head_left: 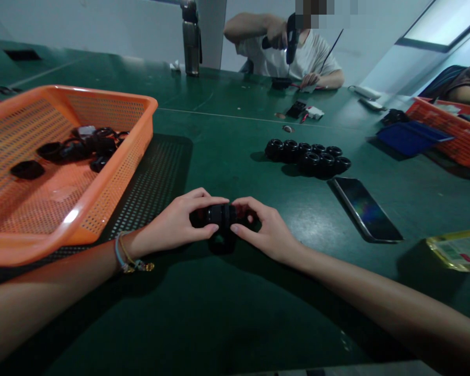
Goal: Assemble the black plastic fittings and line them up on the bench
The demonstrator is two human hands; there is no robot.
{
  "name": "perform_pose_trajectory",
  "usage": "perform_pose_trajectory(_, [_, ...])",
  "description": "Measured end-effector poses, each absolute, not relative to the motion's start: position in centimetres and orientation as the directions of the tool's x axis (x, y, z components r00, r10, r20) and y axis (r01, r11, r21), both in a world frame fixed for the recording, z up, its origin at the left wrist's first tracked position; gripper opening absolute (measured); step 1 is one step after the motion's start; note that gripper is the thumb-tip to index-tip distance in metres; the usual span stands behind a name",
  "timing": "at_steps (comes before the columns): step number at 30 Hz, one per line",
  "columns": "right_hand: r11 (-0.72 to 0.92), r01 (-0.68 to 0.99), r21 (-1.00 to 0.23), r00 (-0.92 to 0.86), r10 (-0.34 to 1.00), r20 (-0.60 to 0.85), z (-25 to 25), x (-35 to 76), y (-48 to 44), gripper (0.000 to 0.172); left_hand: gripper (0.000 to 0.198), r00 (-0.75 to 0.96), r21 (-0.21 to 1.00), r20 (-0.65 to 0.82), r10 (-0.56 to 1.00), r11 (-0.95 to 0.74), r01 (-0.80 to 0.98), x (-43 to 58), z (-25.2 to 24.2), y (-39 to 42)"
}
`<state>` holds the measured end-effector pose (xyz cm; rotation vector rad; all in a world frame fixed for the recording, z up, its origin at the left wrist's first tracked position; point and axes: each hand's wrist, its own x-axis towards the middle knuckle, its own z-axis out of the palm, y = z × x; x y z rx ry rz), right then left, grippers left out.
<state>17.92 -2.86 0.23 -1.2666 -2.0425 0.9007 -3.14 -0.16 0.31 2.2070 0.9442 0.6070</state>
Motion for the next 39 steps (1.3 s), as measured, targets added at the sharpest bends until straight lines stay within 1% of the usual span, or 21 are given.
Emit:
perform_pose_trajectory(21, [0.295,0.518,-0.803,-0.363,0.926,0.105,-0.23,17.97,-2.66,0.023,0.043,0.618,0.736,0.128,0.776,-0.492,0.465,-2.91,0.75,-0.24])
perform_pose_trajectory(39, [0.268,0.523,-0.809,-0.345,0.935,0.087,-0.21,17.97,-2.79,0.023,0.044,0.619,0.731,0.140,0.773,-0.502,0.462,-2.94,0.62,-0.21])
